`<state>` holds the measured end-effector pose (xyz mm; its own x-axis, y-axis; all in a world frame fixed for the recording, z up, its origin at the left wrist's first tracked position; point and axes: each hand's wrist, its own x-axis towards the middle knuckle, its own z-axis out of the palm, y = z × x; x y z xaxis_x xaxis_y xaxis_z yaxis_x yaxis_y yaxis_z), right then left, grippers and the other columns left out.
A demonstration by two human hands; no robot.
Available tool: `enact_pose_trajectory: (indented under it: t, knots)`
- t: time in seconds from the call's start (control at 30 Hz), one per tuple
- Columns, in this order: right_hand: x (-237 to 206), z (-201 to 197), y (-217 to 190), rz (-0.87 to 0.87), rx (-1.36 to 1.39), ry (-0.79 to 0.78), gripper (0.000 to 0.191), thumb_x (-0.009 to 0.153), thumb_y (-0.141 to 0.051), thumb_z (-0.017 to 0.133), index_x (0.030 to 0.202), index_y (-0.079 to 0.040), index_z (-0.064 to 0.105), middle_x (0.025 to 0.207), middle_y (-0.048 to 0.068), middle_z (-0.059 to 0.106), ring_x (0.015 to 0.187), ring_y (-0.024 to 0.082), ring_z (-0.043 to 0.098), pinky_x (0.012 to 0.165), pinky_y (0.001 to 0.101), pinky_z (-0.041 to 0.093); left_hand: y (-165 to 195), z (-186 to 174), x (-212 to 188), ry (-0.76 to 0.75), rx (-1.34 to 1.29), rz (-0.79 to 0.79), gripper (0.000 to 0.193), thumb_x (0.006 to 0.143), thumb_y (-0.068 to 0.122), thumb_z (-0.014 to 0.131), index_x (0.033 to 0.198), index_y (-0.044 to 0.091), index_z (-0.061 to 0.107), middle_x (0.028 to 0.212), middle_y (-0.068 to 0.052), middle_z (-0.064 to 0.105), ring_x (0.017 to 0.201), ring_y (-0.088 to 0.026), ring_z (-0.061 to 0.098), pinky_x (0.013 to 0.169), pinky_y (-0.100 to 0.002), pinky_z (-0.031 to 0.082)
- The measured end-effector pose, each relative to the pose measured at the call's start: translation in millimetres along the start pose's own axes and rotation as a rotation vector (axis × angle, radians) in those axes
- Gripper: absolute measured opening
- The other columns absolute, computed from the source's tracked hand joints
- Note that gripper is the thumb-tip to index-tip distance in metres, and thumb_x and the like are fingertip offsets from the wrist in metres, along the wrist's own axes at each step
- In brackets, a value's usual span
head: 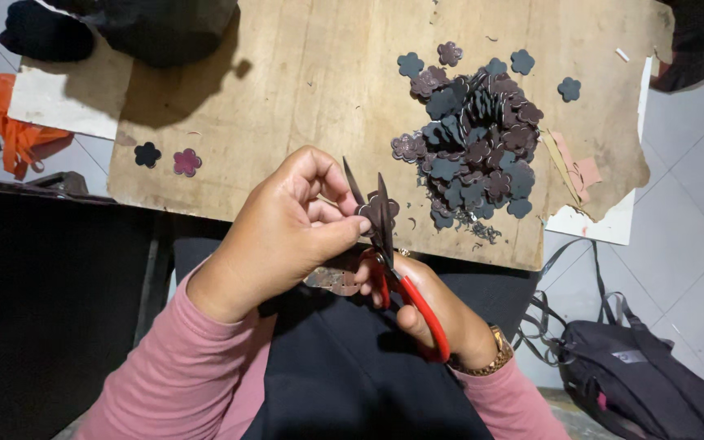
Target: The person sits at a workbench and trims the edges of small flower-shaped leather pieces with red-handled scissors, working one piece at a time. They pick each piece from a pile on the board, rotate it while cutting, and set it back on the pile.
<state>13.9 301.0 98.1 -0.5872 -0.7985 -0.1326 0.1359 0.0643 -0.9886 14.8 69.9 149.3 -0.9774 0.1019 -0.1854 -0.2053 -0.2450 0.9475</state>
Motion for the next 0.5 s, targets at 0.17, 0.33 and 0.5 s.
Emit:
enact_pose_trajectory:
  t: [0.17,0.33,0.5]
  knots:
    - [-3,-2,1,0.017,0.032,0.015,0.104,0.077,-0.095,0.052,0.121,-0.001,0.057,0.098,0.003,0.057,0.087,0.01,0.052,0.079,0.0248,0.048,-1,5,1,0.018,0.002,-0.013,0.028,0.087,-0.007,0.071,0.105,0.002,0.051,0.096,-0.004,0.06,0.081,-0.005,0.065,0.071,-0.02,0.057]
    - [-6,0,6,0.006,0.122,0.064,0.105,0.073,-0.096,0.056,0.117,0.0,0.058,0.096,0.002,0.055,0.085,0.009,0.05,0.077,0.0239,0.046,-1,12,3,0.024,-0.004,-0.011,0.029,0.087,-0.007,0.071,0.104,0.002,0.05,0.096,-0.004,0.06,0.08,-0.004,0.064,0.07,-0.019,0.055]
    - [-8,2,10,-0.003,0.13,0.115,0.104,0.071,-0.097,0.054,0.112,-0.001,0.06,0.093,0.0,0.055,0.082,0.008,0.05,0.075,0.0223,0.045,-4,19,6,0.049,0.004,-0.017,0.028,0.088,-0.006,0.071,0.103,0.002,0.049,0.096,-0.005,0.061,0.076,-0.003,0.062,0.067,-0.018,0.054]
